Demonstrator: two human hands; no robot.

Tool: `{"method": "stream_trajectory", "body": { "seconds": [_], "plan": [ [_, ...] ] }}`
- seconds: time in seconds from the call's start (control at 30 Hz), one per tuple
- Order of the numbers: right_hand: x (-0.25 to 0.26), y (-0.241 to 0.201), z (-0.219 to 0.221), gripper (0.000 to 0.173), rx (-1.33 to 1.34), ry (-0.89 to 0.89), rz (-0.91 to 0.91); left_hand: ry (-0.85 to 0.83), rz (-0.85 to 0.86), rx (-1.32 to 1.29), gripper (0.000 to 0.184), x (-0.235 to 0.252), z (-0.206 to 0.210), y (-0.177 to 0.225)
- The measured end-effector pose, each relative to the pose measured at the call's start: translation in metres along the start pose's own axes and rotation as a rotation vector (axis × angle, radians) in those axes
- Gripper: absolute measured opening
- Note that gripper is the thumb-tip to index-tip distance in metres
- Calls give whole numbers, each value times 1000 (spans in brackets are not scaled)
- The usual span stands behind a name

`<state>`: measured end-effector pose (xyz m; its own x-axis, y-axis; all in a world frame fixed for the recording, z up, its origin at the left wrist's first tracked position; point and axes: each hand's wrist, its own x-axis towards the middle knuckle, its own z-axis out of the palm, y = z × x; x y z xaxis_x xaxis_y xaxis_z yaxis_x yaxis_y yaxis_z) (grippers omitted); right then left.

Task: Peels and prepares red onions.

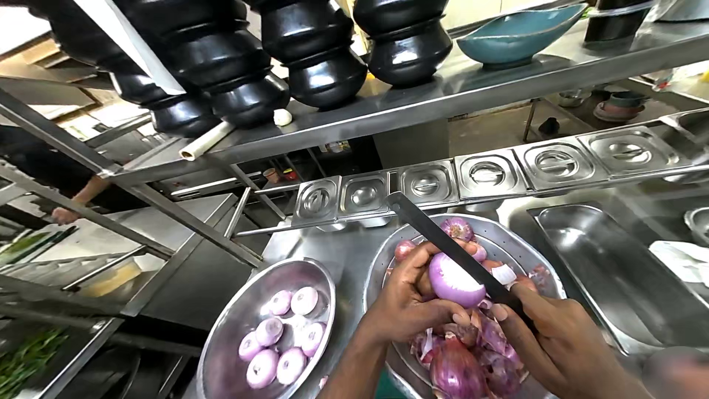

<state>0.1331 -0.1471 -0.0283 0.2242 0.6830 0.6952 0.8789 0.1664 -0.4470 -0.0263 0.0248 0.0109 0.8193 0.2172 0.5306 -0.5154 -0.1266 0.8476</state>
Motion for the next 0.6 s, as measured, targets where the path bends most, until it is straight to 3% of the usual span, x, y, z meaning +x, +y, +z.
{"method": "stream_trajectory", "body": {
  "seconds": [0.4,0.6],
  "plan": [
    [2,8,0,48,79,-41,-84,-13,28,-30,68,-2,-3,-9],
    [1,10,4,52,144,-83,-93,108,-27,-107,71,-9,8,-28]
  ]
}}
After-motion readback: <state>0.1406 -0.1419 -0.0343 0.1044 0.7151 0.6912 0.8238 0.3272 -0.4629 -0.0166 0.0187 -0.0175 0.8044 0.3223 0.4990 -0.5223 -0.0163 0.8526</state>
